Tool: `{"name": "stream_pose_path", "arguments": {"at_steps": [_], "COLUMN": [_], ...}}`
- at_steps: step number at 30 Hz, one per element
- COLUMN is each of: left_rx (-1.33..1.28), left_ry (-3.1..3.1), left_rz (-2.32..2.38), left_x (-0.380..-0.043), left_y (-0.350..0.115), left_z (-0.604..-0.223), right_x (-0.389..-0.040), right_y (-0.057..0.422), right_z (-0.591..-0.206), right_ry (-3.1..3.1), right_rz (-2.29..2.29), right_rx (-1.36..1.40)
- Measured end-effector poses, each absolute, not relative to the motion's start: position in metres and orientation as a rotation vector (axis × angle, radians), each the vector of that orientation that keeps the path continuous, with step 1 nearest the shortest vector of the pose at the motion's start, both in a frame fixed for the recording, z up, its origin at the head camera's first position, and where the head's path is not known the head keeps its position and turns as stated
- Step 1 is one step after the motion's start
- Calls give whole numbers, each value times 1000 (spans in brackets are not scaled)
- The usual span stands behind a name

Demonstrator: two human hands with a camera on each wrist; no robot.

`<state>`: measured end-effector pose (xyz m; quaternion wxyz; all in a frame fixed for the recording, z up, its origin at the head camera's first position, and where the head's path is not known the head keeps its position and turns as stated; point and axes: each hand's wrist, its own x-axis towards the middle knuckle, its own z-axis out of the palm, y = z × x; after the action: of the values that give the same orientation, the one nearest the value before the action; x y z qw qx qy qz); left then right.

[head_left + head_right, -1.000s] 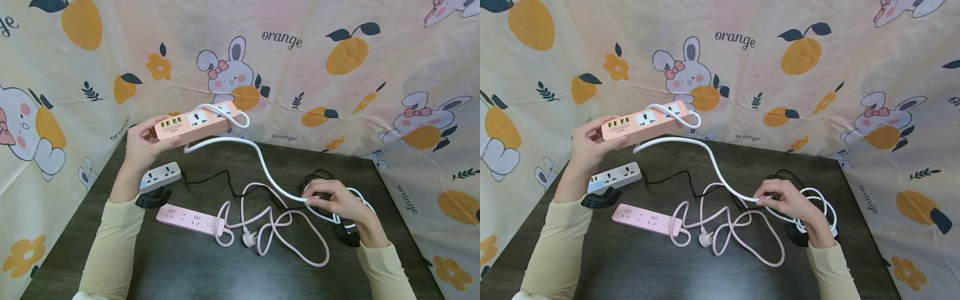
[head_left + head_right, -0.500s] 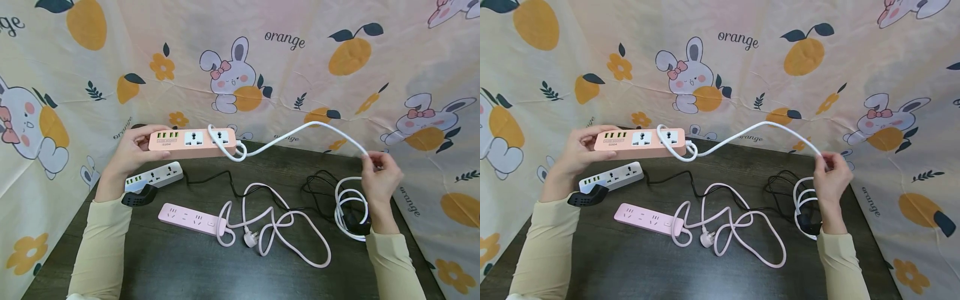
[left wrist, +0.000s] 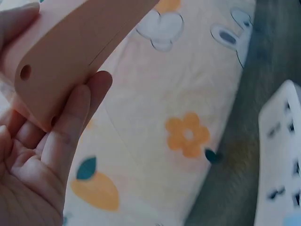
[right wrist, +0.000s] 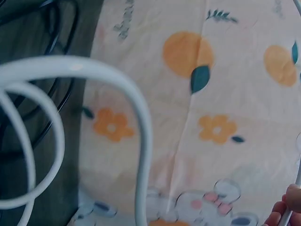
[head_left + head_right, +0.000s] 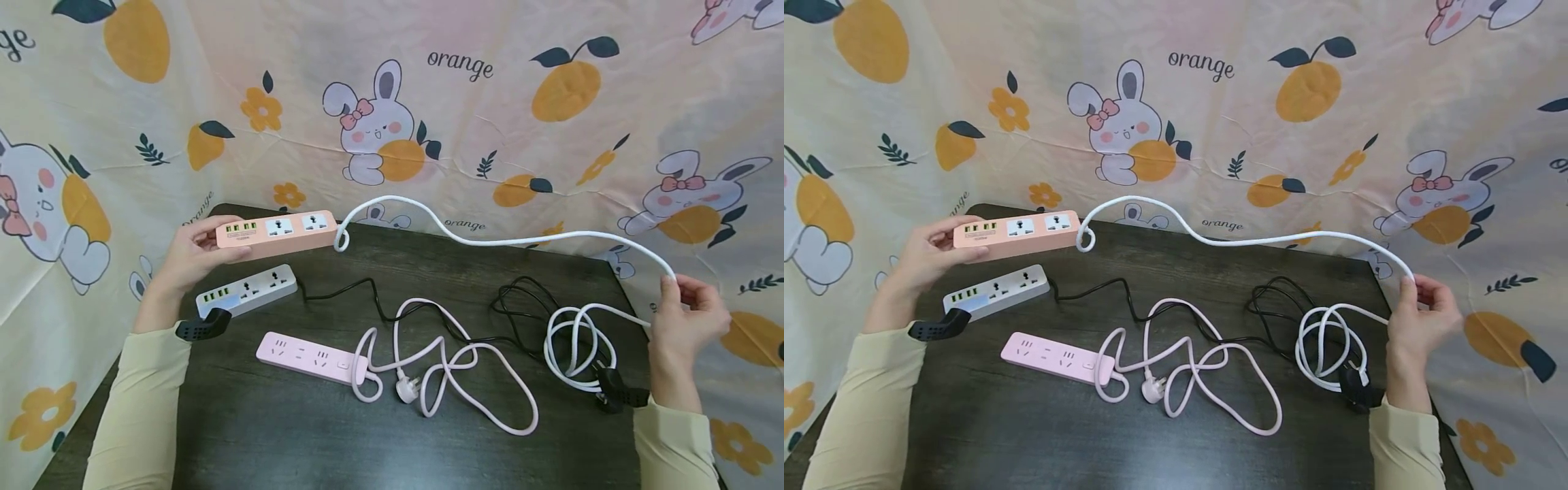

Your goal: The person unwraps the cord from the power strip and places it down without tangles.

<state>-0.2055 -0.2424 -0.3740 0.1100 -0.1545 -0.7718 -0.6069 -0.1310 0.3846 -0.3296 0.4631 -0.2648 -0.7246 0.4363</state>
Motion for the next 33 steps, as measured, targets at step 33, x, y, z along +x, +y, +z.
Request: {"name": "stream_pose_path", "arguments": {"at_steps": [33], "left_rx": [184], "left_ry": [-2674], "left_rz": [-1523], "left_x": [-229], "left_y": [-297], "left_z": [-450], "right_x": [-131], "right_y": [395], "right_z": [-400], "right_ry": [-2632], "right_rz": [630], "right_rx": [-359]}}
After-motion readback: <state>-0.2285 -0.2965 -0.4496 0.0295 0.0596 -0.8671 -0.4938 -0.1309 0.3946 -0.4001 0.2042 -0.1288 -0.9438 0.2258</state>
